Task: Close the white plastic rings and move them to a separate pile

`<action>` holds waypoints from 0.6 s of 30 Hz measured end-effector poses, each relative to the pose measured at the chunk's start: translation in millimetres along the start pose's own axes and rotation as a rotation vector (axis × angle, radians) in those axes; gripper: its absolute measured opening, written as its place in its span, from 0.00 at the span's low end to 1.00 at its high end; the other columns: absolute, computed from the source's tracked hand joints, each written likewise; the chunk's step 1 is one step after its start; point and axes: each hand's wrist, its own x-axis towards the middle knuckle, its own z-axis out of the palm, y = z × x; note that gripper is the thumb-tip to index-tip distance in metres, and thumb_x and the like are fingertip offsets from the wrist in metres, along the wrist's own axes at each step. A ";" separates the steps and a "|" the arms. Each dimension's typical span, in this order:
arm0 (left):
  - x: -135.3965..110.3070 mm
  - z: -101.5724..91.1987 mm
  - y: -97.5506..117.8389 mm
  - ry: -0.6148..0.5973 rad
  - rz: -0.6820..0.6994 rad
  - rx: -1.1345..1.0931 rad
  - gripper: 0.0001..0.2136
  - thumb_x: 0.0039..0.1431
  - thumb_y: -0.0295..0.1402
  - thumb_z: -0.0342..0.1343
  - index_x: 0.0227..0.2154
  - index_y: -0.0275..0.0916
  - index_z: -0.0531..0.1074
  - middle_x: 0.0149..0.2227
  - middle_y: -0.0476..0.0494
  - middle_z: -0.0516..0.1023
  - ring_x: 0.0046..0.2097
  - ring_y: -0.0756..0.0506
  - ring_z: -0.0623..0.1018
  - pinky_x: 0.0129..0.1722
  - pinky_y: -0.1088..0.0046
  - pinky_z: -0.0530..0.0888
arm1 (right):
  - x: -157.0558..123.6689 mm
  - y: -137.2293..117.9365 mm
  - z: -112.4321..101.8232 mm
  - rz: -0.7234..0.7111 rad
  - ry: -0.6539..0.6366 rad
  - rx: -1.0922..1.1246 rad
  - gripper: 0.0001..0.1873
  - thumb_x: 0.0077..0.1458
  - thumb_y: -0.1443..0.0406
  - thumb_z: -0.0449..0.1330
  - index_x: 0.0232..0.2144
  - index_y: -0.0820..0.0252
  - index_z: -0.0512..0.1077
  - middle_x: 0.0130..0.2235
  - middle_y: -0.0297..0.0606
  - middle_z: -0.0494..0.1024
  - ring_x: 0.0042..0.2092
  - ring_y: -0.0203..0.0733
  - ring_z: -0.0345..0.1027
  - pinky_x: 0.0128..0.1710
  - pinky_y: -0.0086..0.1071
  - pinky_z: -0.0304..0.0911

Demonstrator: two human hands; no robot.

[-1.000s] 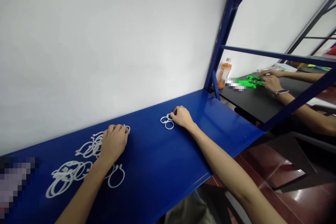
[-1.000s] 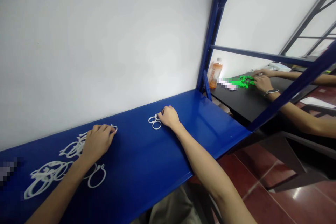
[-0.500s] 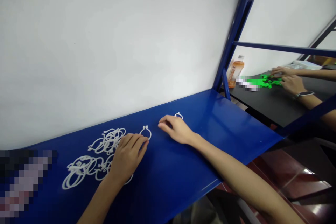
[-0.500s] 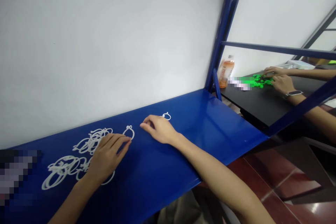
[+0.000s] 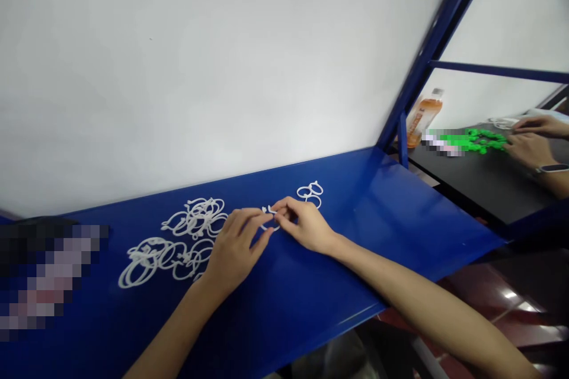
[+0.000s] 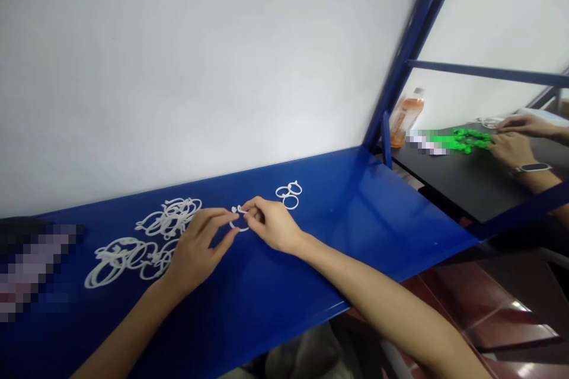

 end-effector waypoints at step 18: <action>0.0 -0.3 -13.9 -0.217 -0.801 -0.842 0.16 0.48 0.46 0.66 0.34 0.40 0.75 0.28 0.51 0.74 0.30 0.50 0.72 0.29 0.75 0.68 | -10.2 -11.2 -0.5 -0.275 -0.184 -0.037 0.09 0.66 0.70 0.52 0.41 0.61 0.73 0.36 0.38 0.80 0.36 0.36 0.76 0.39 0.28 0.69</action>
